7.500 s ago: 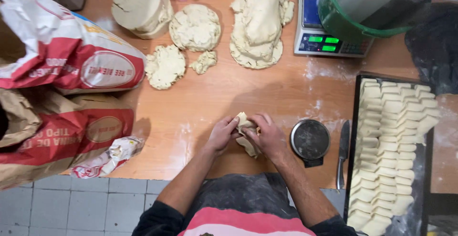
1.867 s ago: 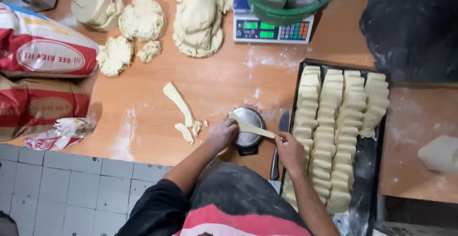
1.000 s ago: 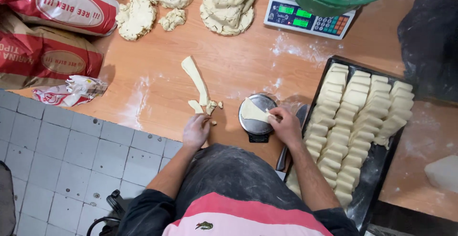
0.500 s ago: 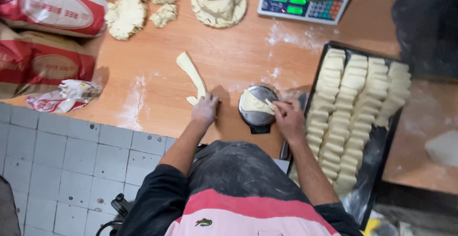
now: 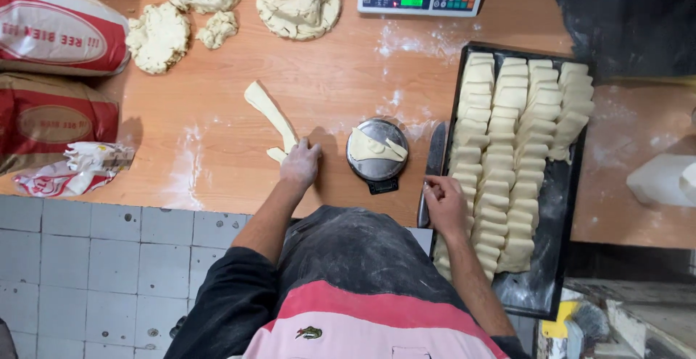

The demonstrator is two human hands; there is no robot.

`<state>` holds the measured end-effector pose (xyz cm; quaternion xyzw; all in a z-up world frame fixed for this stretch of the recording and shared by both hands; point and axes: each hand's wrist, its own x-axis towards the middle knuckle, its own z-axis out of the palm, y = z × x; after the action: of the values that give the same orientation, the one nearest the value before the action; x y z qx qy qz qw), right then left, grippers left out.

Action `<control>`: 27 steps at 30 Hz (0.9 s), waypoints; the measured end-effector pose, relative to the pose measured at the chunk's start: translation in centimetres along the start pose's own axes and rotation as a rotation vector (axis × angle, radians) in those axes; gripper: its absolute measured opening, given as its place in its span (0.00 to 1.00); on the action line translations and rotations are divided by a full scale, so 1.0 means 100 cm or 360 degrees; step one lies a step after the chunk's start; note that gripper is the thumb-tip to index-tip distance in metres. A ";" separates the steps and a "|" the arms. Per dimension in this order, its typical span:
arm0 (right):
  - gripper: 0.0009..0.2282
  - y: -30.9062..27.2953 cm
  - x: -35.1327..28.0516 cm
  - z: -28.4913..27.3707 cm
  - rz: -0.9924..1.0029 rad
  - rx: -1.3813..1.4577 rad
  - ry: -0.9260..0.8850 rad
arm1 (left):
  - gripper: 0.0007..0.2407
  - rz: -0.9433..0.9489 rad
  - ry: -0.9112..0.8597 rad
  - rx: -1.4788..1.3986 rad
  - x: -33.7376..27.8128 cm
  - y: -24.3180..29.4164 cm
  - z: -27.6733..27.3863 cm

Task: Weighing and shaping dough pieces into triangles for pastries on a workbench.

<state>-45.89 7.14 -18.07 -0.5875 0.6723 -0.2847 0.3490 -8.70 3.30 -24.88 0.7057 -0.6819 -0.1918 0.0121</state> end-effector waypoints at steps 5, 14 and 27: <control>0.11 -0.011 0.006 0.009 -0.0053 0.0021 -0.0081 | 0.09 0.0102 0.0041 -0.0382 -0.014 0.044 -0.040; 0.13 -0.020 -0.006 0.012 -0.0025 -0.0009 -0.0250 | 0.13 0.0602 0.0312 -0.0416 -0.006 0.113 -0.029; 0.13 -0.006 -0.019 0.011 0.0108 0.0073 -0.0359 | 0.16 -0.0023 0.0170 -0.0927 -0.018 0.096 -0.024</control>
<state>-44.53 8.97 -17.96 -0.5845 0.6416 -0.2200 0.4452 -17.22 3.81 -19.48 0.6864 -0.5917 -0.3421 0.2485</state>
